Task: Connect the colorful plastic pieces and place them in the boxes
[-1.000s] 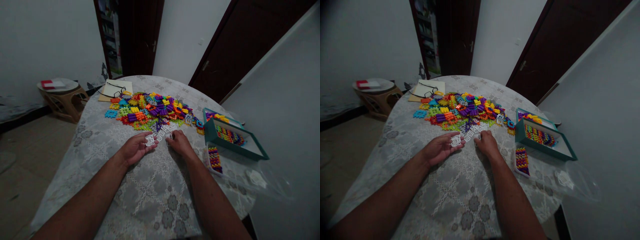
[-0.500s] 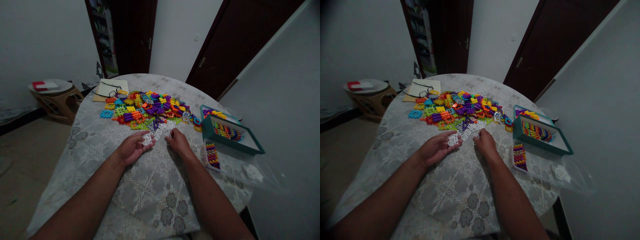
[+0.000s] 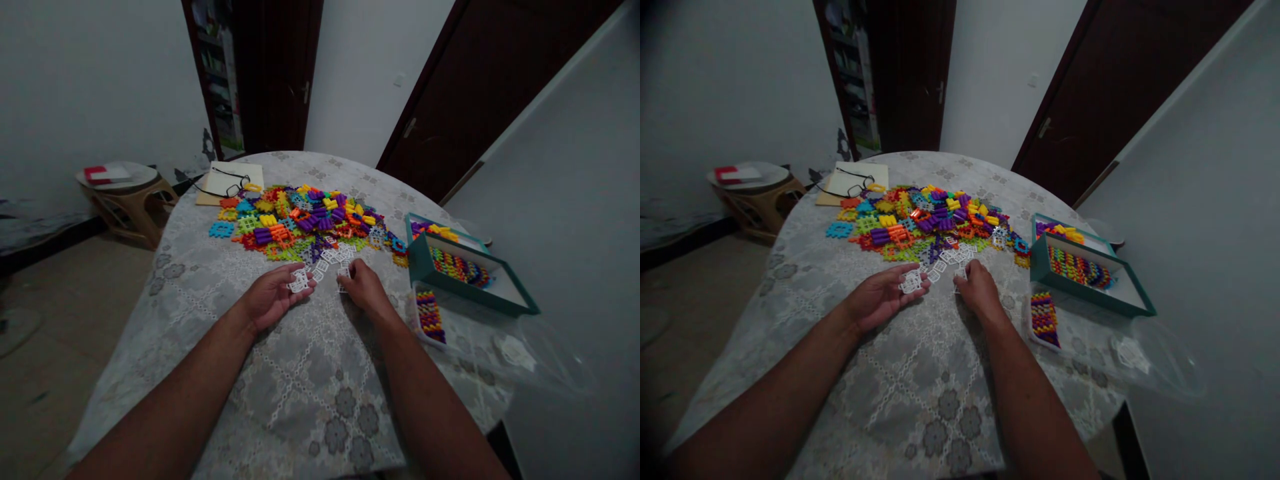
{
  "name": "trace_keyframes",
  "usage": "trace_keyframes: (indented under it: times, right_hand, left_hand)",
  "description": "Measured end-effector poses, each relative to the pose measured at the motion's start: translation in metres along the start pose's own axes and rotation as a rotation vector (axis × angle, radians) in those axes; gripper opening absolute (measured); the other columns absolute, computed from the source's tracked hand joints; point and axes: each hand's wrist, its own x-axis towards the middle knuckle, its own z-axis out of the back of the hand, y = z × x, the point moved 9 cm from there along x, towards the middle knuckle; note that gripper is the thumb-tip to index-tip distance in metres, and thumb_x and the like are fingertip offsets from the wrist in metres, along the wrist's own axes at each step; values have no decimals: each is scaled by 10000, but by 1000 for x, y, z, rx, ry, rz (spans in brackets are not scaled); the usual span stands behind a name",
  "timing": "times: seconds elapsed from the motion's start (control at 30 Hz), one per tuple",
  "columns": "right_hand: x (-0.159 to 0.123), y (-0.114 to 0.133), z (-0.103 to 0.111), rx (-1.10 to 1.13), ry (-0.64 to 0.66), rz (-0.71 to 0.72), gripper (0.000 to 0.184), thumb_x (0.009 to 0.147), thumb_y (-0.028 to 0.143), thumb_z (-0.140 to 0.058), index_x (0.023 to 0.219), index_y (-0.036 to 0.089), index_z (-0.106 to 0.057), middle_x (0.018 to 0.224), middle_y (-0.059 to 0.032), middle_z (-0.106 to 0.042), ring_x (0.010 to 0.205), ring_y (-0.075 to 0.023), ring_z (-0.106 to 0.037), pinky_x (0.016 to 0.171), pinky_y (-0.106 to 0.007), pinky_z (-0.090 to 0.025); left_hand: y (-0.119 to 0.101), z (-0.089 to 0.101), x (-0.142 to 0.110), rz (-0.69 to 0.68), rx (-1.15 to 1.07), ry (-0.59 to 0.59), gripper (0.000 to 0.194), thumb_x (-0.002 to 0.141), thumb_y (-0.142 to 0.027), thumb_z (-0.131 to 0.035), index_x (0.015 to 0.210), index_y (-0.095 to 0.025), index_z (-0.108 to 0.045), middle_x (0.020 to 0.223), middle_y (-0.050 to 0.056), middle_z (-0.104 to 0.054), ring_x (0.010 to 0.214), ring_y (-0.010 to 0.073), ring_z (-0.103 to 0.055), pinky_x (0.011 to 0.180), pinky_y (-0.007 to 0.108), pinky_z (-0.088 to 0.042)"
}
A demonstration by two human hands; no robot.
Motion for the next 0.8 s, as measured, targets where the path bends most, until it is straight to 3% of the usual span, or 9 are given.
trace_keyframes:
  times: [0.17, 0.4, 0.5, 0.63, 0.8]
  right_hand:
    - [-11, 18, 4, 259, -68, 91, 141, 885, 352, -662, 902, 248, -567, 780, 34, -576, 737, -176, -532, 697, -290, -370]
    - [-26, 46, -17, 804, -63, 3, 263, 881, 444, -731, 1023, 271, -592, 840, 44, -596, 696, -163, -550, 628, -277, -472]
    - [-36, 77, -20, 661, -29, 147, 195, 930, 386, -713, 1057, 263, -629, 862, 28, -628, 760, -173, -589, 722, -294, -505]
    - [-49, 114, -22, 391, 28, 410, 163, 980, 280, -652, 1133, 248, -697, 1052, -48, -702, 980, -215, -658, 916, -336, -531]
    - [-57, 125, -21, 365, 42, 542, 228, 1024, 286, -630, 1235, 252, -710, 1145, -76, -720, 1048, -225, -673, 956, -350, -547]
  left_hand:
    - [-1, -2, -1, 1, -5, 13, 370, 842, -96, -712, 1211, -108, -721, 1149, 203, -779, 1043, 298, -805, 942, 386, -660]
    - [2, -6, -2, -2, -15, 32, 257, 919, -139, -724, 1173, -115, -753, 1193, 191, -782, 1012, 268, -793, 902, 377, -673]
    - [5, -11, -1, 13, -38, 74, 194, 958, -135, -689, 1132, -104, -771, 1203, 188, -788, 971, 239, -778, 825, 337, -675]
    - [10, -15, 0, 64, -110, 136, 164, 1010, -157, -634, 1041, -82, -776, 1049, 172, -801, 841, 208, -762, 774, 320, -669]
    - [7, -10, 3, 49, -141, 105, 152, 992, -126, -629, 994, -69, -770, 993, 179, -797, 833, 235, -777, 739, 324, -673]
